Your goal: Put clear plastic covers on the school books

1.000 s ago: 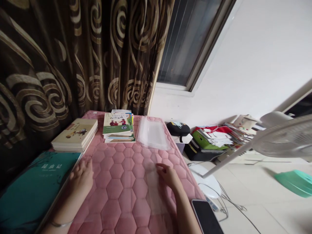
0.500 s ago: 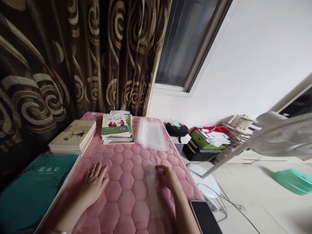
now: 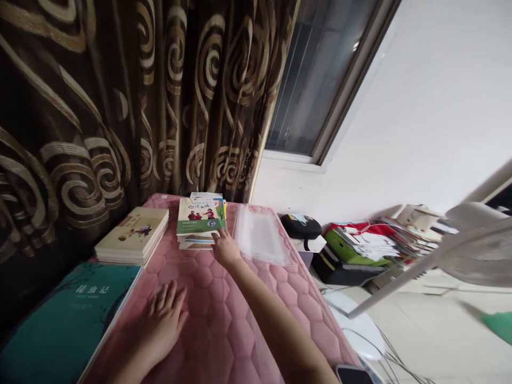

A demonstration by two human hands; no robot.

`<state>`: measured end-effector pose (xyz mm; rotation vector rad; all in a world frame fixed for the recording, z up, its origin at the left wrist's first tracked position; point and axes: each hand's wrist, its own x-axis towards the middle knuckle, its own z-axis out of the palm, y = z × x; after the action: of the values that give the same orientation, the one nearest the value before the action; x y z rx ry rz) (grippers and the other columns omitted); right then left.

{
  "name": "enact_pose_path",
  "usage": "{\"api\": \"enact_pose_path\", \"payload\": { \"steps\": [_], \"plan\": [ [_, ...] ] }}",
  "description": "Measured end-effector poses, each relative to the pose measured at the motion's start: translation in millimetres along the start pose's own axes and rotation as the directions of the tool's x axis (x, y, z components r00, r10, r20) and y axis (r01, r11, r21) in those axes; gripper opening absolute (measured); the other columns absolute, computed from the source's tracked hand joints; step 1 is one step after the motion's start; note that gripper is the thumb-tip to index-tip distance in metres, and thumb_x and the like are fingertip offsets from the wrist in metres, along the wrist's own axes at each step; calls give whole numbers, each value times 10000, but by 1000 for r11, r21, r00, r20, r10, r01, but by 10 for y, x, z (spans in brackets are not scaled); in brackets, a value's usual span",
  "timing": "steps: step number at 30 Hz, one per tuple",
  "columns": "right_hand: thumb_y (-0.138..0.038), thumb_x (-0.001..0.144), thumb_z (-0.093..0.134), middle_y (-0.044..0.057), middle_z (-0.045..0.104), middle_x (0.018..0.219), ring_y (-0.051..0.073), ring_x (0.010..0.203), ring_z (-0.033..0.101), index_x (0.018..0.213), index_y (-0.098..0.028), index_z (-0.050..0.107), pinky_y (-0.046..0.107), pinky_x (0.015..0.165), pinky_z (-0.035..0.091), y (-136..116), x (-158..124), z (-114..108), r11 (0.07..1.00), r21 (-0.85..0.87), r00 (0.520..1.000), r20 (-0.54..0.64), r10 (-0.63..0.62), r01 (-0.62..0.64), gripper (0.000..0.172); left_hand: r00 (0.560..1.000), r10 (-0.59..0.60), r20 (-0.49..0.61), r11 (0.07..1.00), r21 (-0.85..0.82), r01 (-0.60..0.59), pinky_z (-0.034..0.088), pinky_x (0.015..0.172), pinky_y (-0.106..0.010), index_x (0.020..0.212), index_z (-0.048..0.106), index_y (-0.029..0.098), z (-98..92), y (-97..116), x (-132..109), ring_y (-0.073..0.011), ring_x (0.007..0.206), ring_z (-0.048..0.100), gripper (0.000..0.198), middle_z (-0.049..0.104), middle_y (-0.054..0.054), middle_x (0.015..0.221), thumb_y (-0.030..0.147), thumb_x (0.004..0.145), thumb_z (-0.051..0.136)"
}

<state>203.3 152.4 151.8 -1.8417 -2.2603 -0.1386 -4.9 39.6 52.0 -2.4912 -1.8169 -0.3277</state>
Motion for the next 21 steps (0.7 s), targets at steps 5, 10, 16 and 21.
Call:
{"api": "enact_pose_path", "payload": {
  "steps": [5, 10, 16, 21],
  "plan": [
    [-190, 935, 495, 177, 335, 1558, 289, 1424, 316, 1481, -143, 380, 465, 1138, 300, -258, 651, 280, 991, -108, 992, 103, -72, 83, 561, 997, 9, -71, 1000, -22, -11, 339, 1094, -603, 1386, 553, 222, 114, -23, -22, -381, 1355, 455, 507, 455, -173, 1501, 296, 892, 470],
    [-72, 949, 331, 211, 558, 1350, 279, 1238, 532, 1386, -132, 486, 454, 998, 439, -355, 773, 390, 978, -137, 982, 128, -139, 156, 467, 995, 7, -98, 1000, -23, -9, 390, 1072, -564, 1379, 557, 229, 186, -20, -57, -354, 1319, 497, 513, 495, -155, 1480, 268, 870, 502],
    [-107, 981, 318, 209, 607, 1284, 260, 1134, 609, 1351, -106, 505, 383, 875, 517, -375, 361, 223, 952, -140, 959, 116, -258, 273, 415, 962, -201, -183, 814, -578, 60, 405, 1076, -533, 1180, 669, 179, 174, -120, 138, -304, 1242, 570, 431, 636, -175, 1304, 334, 943, 344],
    [-127, 997, 326, 202, 593, 1339, 273, 1181, 600, 1335, -87, 534, 414, 914, 526, -355, -585, 223, 840, -115, 837, -87, -540, 530, 400, 896, -321, 308, -192, -947, 257, 568, 860, -502, 1196, 601, 111, -75, -247, 328, -296, 998, 714, 758, 709, -233, 1116, 601, 941, 82]
  ]
}}
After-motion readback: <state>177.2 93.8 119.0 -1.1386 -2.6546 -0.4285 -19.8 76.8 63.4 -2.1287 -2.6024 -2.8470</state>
